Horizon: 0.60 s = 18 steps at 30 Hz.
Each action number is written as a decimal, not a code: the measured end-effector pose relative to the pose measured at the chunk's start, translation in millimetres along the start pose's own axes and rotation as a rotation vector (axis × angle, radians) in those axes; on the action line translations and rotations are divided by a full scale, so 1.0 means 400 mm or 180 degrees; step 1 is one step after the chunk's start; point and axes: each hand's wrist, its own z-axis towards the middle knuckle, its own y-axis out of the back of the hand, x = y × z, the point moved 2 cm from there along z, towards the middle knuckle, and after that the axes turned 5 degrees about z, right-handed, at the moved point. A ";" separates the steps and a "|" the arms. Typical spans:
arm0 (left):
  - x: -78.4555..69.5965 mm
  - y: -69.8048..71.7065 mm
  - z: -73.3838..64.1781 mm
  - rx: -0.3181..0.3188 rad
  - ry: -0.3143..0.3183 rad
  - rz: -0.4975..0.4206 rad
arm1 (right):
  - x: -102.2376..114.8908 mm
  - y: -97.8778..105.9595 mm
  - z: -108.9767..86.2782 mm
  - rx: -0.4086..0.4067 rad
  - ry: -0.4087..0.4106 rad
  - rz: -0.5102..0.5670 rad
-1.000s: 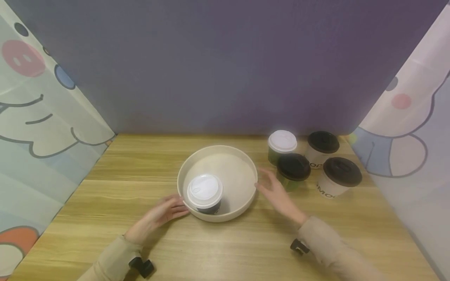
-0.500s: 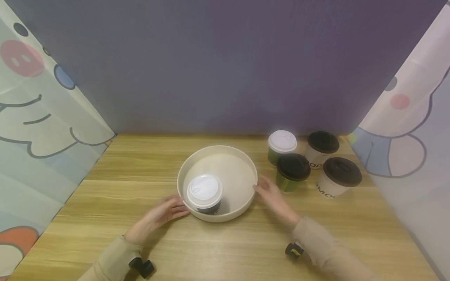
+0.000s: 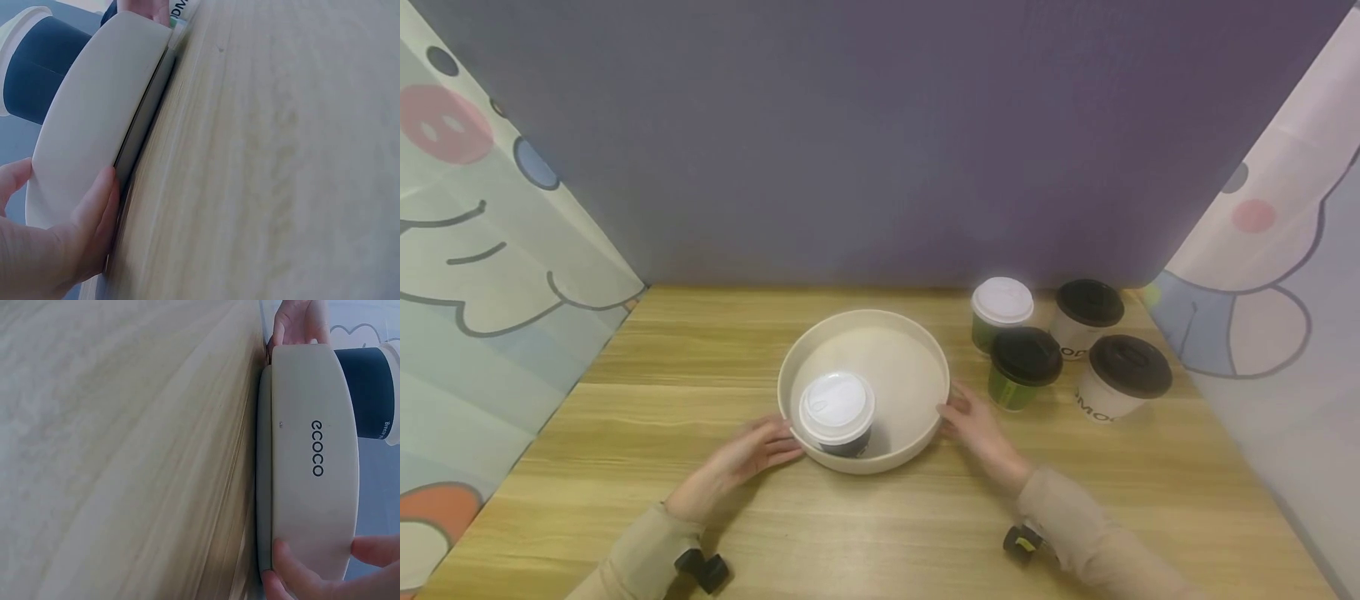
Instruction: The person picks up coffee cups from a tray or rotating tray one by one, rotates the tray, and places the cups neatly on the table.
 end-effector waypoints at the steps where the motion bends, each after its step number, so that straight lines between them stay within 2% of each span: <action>1: 0.000 0.000 0.000 -0.0010 0.0003 0.0005 | -0.001 -0.001 0.000 -0.0008 -0.0009 0.0006; 11: -0.003 0.000 0.002 -0.0041 0.0040 0.0047 | 0.002 -0.003 0.001 -0.0025 -0.0039 -0.0046; 18: -0.007 0.002 0.004 -0.0072 0.0054 0.0088 | 0.000 0.007 0.013 -0.0067 0.0029 -0.0167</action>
